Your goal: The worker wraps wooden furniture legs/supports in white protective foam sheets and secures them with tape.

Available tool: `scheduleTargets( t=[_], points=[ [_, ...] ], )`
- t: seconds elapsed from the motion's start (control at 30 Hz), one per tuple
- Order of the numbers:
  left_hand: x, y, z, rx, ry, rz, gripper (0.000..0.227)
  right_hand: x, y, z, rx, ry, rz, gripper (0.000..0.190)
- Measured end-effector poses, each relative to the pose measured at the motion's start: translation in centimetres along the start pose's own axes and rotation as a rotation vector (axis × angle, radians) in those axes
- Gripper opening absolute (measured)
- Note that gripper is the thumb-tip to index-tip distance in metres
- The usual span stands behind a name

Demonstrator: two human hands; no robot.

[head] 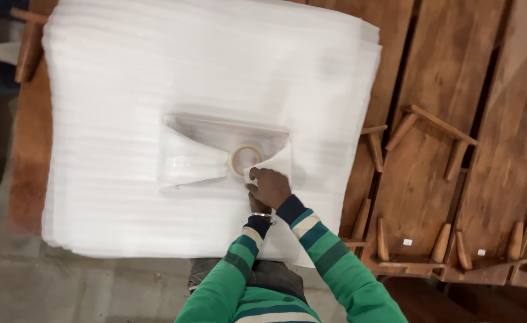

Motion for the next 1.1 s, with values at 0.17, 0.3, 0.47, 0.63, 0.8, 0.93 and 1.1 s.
scheduleTargets(
  t=[0.17, 0.3, 0.47, 0.63, 0.8, 0.93, 1.1],
  points=[
    [1.5, 5.9, -0.8, -0.76, -0.21, 0.108, 0.047, 3.4, 5.0, 1.7, -0.121, -0.106, 0.127, 0.042],
    [2.8, 7.8, -0.1, -0.957, -0.347, 0.082, 0.048, 6.4, 1.4, -8.6, -0.496, 0.082, 0.162, 0.029],
    [2.2, 4.9, 2.5, -0.138, -0.424, 0.176, 0.054, 7.4, 2.5, -1.9, 0.029, 0.173, 0.227, 0.058],
    [1.7, -2.2, 5.6, -0.22, -0.239, 0.28, 0.054, 4.5, 4.6, 8.3, 0.368, 0.303, 0.256, 0.061],
    [3.2, -0.1, 7.1, -0.41, -0.23, 0.402, 0.041, 1.1, 2.0, 7.1, 0.369, 0.44, 0.523, 0.05],
    [0.3, -8.0, 8.9, -0.334, -0.355, 0.319, 0.04, 0.3, -0.6, 6.3, 0.241, 0.404, 0.539, 0.029],
    [-0.3, -9.8, 9.2, -0.392, -0.511, 0.353, 0.038, -1.0, -4.9, 6.3, 0.048, 0.456, 0.273, 0.02]
  ],
)
Point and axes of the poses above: each hand's wrist, its own x-axis towards the middle knuckle, its own z-axis out of the back of the hand, y = z × x, the point moved 8 cm from there along x, towards the middle knuckle, and after that the axes turned 4 degrees about -x, right-handed, at the moved point
